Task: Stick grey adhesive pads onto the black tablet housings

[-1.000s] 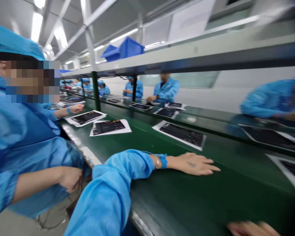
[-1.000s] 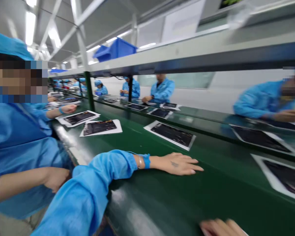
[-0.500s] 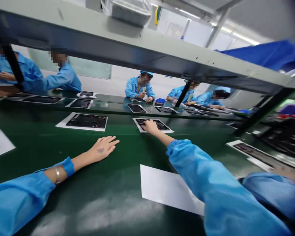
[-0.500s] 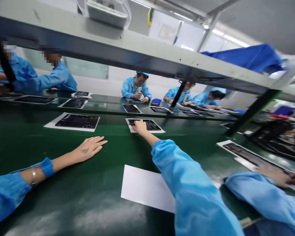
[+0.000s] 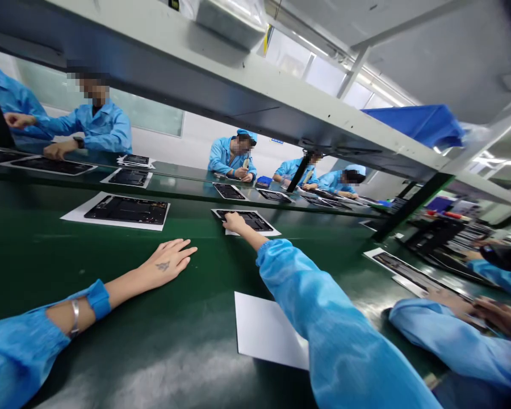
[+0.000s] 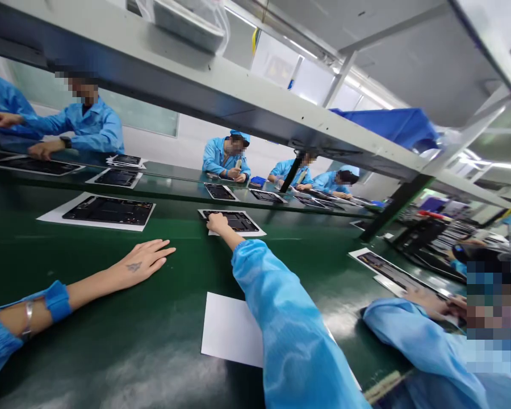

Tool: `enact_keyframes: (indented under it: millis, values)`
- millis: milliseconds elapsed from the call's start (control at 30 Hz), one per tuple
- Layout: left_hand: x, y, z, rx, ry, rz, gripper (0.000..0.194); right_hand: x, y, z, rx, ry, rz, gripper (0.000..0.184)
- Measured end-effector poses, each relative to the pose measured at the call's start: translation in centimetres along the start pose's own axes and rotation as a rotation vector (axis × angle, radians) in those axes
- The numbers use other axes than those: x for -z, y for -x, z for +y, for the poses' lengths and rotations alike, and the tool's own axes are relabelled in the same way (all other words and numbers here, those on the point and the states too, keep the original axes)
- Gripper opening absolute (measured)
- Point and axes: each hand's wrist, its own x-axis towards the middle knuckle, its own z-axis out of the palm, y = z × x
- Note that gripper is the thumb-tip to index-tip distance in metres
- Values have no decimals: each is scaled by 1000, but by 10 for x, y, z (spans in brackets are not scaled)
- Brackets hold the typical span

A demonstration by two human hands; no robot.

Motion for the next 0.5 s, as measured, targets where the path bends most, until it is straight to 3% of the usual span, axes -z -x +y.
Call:
enact_keyframes:
  millis: [133, 200, 300, 400, 500]
  values:
    - [16, -3, 10, -94, -151, 243, 53, 13, 50, -26, 251, -54, 58, 24]
    - [34, -4, 25, -145, -226, 283, 50, 22, 84, -37, 377, -82, 75, 13]
    - [67, 2, 57, -198, -276, 137, 35, 40, 143, -41, 549, -170, 93, 7]
    - [93, 27, 80, -288, -235, 29, 30, 61, 202, -24, 763, -488, 225, 15]
    - [87, 75, 79, -412, -70, 23, 34, 75, 252, 9, 681, -803, 323, 46]
